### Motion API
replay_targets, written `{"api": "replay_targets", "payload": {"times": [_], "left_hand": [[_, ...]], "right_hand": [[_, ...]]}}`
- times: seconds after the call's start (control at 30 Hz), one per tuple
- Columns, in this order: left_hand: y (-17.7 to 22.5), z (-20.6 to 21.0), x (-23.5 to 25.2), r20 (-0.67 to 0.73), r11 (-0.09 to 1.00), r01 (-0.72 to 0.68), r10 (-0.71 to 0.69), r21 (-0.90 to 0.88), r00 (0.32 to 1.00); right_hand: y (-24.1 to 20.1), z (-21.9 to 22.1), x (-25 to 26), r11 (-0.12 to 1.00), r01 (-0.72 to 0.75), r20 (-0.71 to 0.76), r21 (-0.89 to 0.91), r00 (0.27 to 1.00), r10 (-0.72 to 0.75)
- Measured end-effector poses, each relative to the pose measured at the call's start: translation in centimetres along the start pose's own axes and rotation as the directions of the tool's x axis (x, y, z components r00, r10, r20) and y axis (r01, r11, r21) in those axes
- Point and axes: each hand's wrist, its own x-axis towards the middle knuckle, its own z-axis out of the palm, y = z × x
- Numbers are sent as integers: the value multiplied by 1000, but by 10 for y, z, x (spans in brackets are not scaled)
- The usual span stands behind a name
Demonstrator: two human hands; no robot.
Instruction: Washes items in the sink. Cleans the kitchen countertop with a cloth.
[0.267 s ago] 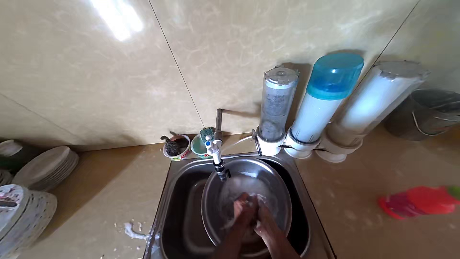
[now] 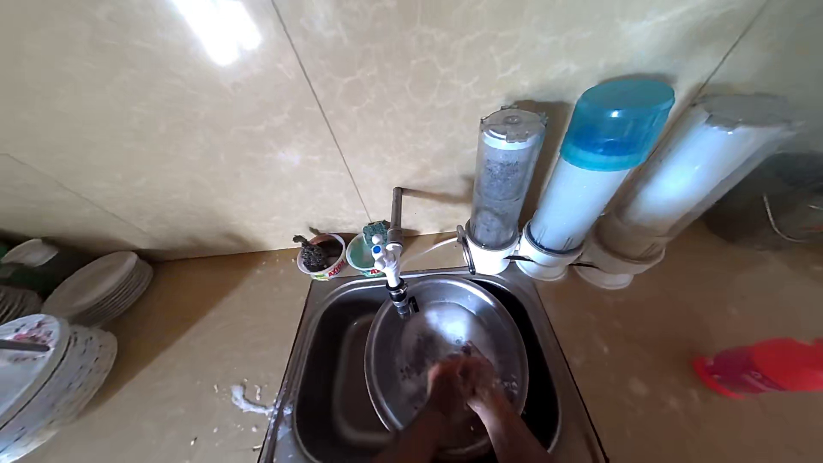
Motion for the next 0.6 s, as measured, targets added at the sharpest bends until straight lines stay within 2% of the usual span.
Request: {"api": "replay_targets", "payload": {"times": [0.07, 0.1, 0.17, 0.2, 0.27, 0.33, 0.4, 0.47, 0.6], "left_hand": [[-28, -26, 16, 141, 951, 242, -271, 193, 952], [-44, -34, 21, 125, 911, 325, -364, 254, 923], [-55, -41, 24, 43, 851, 438, -469, 290, 882], [-53, -40, 23, 38, 855, 430, -460, 291, 887], [-46, -34, 14, 221, 880, 333, -418, 338, 881], [-45, -27, 5, 461, 890, 210, -397, 405, 794], [-47, -29, 4, 536, 893, 141, -375, 428, 756], [-50, -31, 2, 502, 885, 188, -405, 427, 764], [-51, -25, 1, 245, 829, 325, -467, 455, 849]], "right_hand": [[-12, 10, -6, 996, 15, -176, -93, 984, -32], [-15, 11, -5, 979, 56, -197, -195, 976, -95], [-13, 8, 8, 885, 173, -127, -433, 960, -250], [-13, 5, 13, 813, 207, -65, -545, 956, -287], [-8, -1, 16, 663, 207, 21, -719, 961, -277], [-8, -2, 11, 559, 131, 44, -818, 985, -167], [-18, 4, 6, 461, 61, 23, -885, 996, -86], [-14, 4, -2, 398, 28, -12, -917, 995, -97], [-1, 7, -16, 106, -17, -20, -994, 999, -27]]}}
